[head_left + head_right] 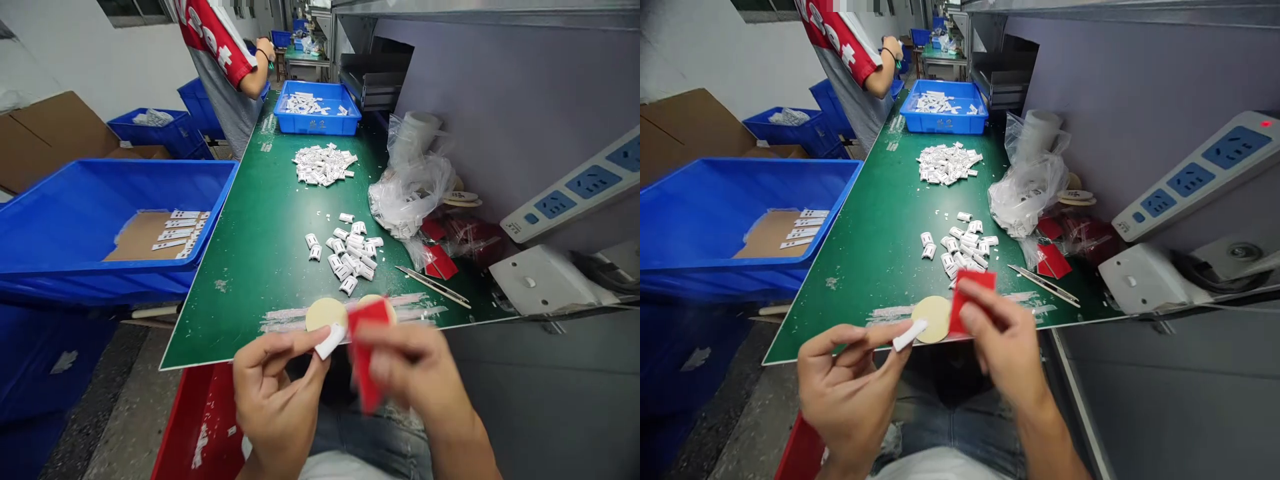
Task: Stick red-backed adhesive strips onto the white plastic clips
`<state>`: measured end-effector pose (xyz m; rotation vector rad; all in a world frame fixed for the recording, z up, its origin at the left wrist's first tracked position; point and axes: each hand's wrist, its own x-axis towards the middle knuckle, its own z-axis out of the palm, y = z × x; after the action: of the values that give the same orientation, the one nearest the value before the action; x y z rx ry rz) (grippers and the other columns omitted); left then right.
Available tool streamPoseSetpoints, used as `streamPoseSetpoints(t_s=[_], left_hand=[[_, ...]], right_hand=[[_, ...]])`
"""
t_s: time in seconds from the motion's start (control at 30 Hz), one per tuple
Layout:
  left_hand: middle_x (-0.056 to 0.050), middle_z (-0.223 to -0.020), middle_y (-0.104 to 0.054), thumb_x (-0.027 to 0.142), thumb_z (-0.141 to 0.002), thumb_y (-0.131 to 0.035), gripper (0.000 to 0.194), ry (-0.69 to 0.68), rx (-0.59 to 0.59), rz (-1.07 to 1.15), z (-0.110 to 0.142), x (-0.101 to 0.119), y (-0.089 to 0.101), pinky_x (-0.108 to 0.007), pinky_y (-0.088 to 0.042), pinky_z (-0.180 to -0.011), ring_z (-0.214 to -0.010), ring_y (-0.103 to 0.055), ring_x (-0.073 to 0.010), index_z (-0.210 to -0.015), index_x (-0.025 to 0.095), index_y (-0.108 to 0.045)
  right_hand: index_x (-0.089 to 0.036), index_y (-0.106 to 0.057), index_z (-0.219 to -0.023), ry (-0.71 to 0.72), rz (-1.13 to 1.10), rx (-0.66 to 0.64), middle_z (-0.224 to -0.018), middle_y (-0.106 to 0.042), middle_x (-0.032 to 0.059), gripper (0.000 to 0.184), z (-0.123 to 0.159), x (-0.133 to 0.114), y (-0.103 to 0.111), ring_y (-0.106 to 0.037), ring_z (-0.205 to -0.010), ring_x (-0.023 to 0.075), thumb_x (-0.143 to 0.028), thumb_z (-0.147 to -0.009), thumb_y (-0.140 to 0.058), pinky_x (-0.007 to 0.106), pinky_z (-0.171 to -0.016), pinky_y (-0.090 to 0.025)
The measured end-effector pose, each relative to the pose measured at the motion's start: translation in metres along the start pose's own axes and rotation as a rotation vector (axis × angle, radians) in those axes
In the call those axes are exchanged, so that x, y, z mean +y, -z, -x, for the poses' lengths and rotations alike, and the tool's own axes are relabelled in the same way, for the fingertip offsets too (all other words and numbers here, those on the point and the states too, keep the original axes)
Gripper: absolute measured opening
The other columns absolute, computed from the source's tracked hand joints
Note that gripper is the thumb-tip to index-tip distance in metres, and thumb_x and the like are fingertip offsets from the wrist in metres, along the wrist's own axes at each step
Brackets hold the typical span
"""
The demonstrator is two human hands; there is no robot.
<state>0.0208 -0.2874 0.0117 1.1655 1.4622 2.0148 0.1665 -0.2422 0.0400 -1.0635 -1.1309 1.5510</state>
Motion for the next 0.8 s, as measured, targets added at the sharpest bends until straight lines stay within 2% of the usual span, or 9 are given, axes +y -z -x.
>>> streamPoseSetpoints(t_s=[0.07,0.2,0.37,0.47,0.53,0.6,0.67,0.73,0.8], left_hand=[[0.000,-0.087,-0.080,-0.003,-0.069,-0.080,0.050,-0.041,0.010,0.011,0.000,0.002,0.000,-0.024,-0.061,-0.079,-0.078,-0.077,-0.0154,-0.103,0.020,-0.052],[0.000,-0.089,-0.080,-0.008,-0.067,-0.079,0.055,-0.072,0.011,0.015,0.001,0.002,0.000,-0.027,-0.062,-0.082,-0.080,-0.077,-0.0162,-0.106,0.019,-0.052],[0.001,-0.087,-0.079,-0.006,-0.066,-0.080,0.053,-0.003,0.044,0.055,0.003,-0.002,0.001,-0.026,-0.062,-0.080,-0.078,-0.076,-0.0152,-0.103,0.020,-0.054],[0.002,-0.082,-0.073,0.005,-0.072,-0.082,0.036,0.293,-0.007,0.281,-0.002,0.000,0.004,-0.019,-0.059,-0.067,-0.069,-0.071,-0.0101,-0.094,0.021,-0.060],[0.003,-0.078,-0.067,0.015,-0.075,-0.083,0.027,0.609,-0.049,0.565,-0.008,0.004,0.006,-0.016,-0.053,-0.057,-0.062,-0.064,-0.0075,-0.091,0.022,-0.062],[0.003,-0.076,-0.062,0.021,-0.074,-0.085,0.027,0.954,-0.052,0.812,-0.015,0.011,0.006,-0.016,-0.049,-0.053,-0.062,-0.060,-0.0072,-0.089,0.022,-0.063],[0.002,-0.077,-0.059,0.022,-0.068,-0.090,0.032,1.220,-0.014,0.932,-0.018,0.018,0.003,-0.016,-0.047,-0.052,-0.064,-0.058,-0.0077,-0.084,0.019,-0.063],[0.003,-0.077,-0.056,0.023,-0.062,-0.093,0.037,1.353,0.019,0.937,-0.017,0.022,0.000,-0.017,-0.045,-0.051,-0.063,-0.054,-0.0073,-0.081,0.018,-0.062],[0.003,-0.076,-0.052,0.027,-0.060,-0.094,0.039,1.367,0.015,0.824,-0.012,0.024,-0.004,-0.018,-0.045,-0.052,-0.063,-0.050,-0.0075,-0.080,0.017,-0.062]], right_hand=[[-0.025,-0.082,-0.104,0.023,0.054,-0.043,-0.068,-0.076,0.0033,0.036,-0.002,-0.001,0.000,-0.065,-0.054,0.0177,-0.044,-0.073,-0.084,0.025,-0.045,-0.051],[-0.028,-0.081,-0.107,0.089,0.117,0.043,-0.087,-0.080,0.0057,0.036,-0.006,-0.002,0.003,-0.074,-0.086,0.0274,-0.045,-0.076,-0.081,0.035,-0.068,-0.060],[-0.027,-0.081,-0.107,0.114,0.197,0.049,-0.089,-0.080,0.0055,0.038,-0.009,-0.002,0.007,-0.073,-0.090,0.0274,-0.044,-0.074,-0.083,0.036,-0.076,-0.060],[-0.025,-0.081,-0.105,0.181,0.215,0.213,-0.091,-0.079,0.0058,0.033,-0.012,-0.001,0.006,-0.072,-0.090,0.0261,-0.042,-0.077,-0.080,0.036,-0.078,-0.059],[-0.027,-0.080,-0.105,0.222,0.160,0.375,-0.089,-0.078,0.0045,0.028,-0.013,0.001,0.008,-0.071,-0.086,0.0224,-0.042,-0.081,-0.077,0.032,-0.074,-0.059],[-0.030,-0.079,-0.106,0.203,0.038,0.444,-0.084,-0.076,0.0020,0.023,-0.008,0.005,0.011,-0.067,-0.073,0.0164,-0.041,-0.086,-0.073,0.025,-0.063,-0.055],[-0.031,-0.078,-0.103,0.164,-0.053,0.413,-0.086,-0.074,0.0006,0.017,0.003,0.010,0.014,-0.063,-0.066,0.0121,-0.037,-0.088,-0.072,0.021,-0.058,-0.052],[-0.031,-0.079,-0.097,0.186,-0.059,0.297,-0.089,-0.074,0.0007,0.013,0.015,0.011,0.014,-0.063,-0.068,0.0119,-0.035,-0.086,-0.074,0.021,-0.060,-0.052],[-0.031,-0.081,-0.096,0.199,-0.013,-0.051,-0.086,-0.075,0.0021,0.013,0.021,0.009,0.011,-0.067,-0.072,0.0159,-0.035,-0.086,-0.074,0.026,-0.066,-0.056]])
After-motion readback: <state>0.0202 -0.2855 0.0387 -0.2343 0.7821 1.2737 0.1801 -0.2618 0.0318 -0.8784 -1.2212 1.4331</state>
